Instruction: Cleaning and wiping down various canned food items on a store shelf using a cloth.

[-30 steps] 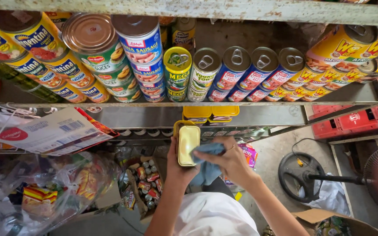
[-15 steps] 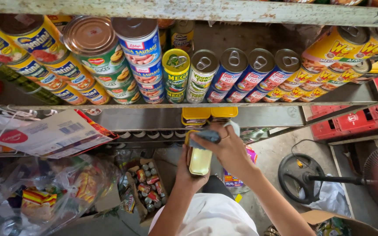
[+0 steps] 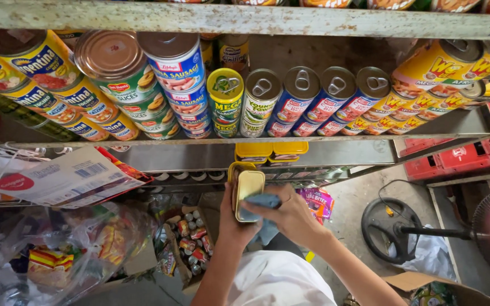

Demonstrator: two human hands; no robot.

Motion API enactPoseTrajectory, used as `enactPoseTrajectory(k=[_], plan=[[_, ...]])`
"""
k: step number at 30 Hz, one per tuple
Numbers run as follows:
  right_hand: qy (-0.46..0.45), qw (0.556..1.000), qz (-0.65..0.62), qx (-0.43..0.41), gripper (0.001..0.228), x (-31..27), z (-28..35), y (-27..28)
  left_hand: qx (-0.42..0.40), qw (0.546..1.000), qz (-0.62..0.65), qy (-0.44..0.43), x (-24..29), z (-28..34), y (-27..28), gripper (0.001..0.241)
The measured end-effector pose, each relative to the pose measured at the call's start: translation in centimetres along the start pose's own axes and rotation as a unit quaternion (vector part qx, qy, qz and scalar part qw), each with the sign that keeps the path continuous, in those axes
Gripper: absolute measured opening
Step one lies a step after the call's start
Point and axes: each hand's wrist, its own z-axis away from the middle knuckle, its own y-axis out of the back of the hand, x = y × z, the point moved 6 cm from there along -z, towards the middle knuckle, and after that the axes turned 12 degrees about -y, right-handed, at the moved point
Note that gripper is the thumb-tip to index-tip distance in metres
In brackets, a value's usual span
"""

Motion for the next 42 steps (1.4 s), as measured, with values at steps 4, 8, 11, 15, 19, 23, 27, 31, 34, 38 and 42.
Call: enactPoseTrajectory(k=[4,8,11,15,19,23,27,31,34,38,42], plan=[[-0.049,0.996,-0.061,0.043,0.074,1.9,-1.0,2.0,0.05,0.998,-0.038,-0.03,0.3,1.3,-1.9,0.043],[-0.128,0.949,-0.258,0.131,0.049,3.4,-1.1,6.0,-0.003,0.998,-0.041,-0.045,0.9,1.4,-1.8,0.052],[-0.157,0.863,-0.446,0.177,0.038,4.8,0.2,7.4,-0.004,0.987,-0.136,-0.088,1.7,2.2,-3.3,0.061],[-0.202,0.711,-0.644,0.199,0.036,2.6,0.0,8.2,0.027,0.918,-0.315,-0.238,3.1,3.4,-3.9,0.055],[-0.253,0.872,-0.389,0.153,0.064,0.0,-1.1,3.3,0.063,0.927,-0.227,-0.292,2.7,0.9,3.8,0.046],[-0.117,0.988,-0.053,0.086,0.078,-3.5,-4.1,-0.1,0.097,0.888,-0.277,-0.354,3.0,2.7,-1.0,0.046],[-0.134,0.976,-0.117,0.128,0.061,-2.5,-4.3,-0.1,0.144,0.792,-0.417,-0.423,3.3,4.3,-1.7,0.036],[-0.228,0.939,-0.227,0.123,0.048,1.1,-5.1,0.8,0.088,0.779,-0.405,-0.47,3.4,5.3,-2.8,0.038],[-0.205,0.923,-0.305,0.113,0.053,4.2,-5.0,0.9,0.01,0.768,-0.418,-0.485,3.6,5.6,-3.6,0.044],[-0.156,0.88,-0.448,0.024,0.052,8.0,-2.7,-1.7,-0.058,0.768,-0.441,-0.46,3.1,5.2,-3.6,0.055],[-0.184,0.903,-0.389,-0.003,0.061,6.0,-1.2,-0.7,0.014,0.879,-0.342,-0.333,2.0,3.6,-3.9,0.059]])
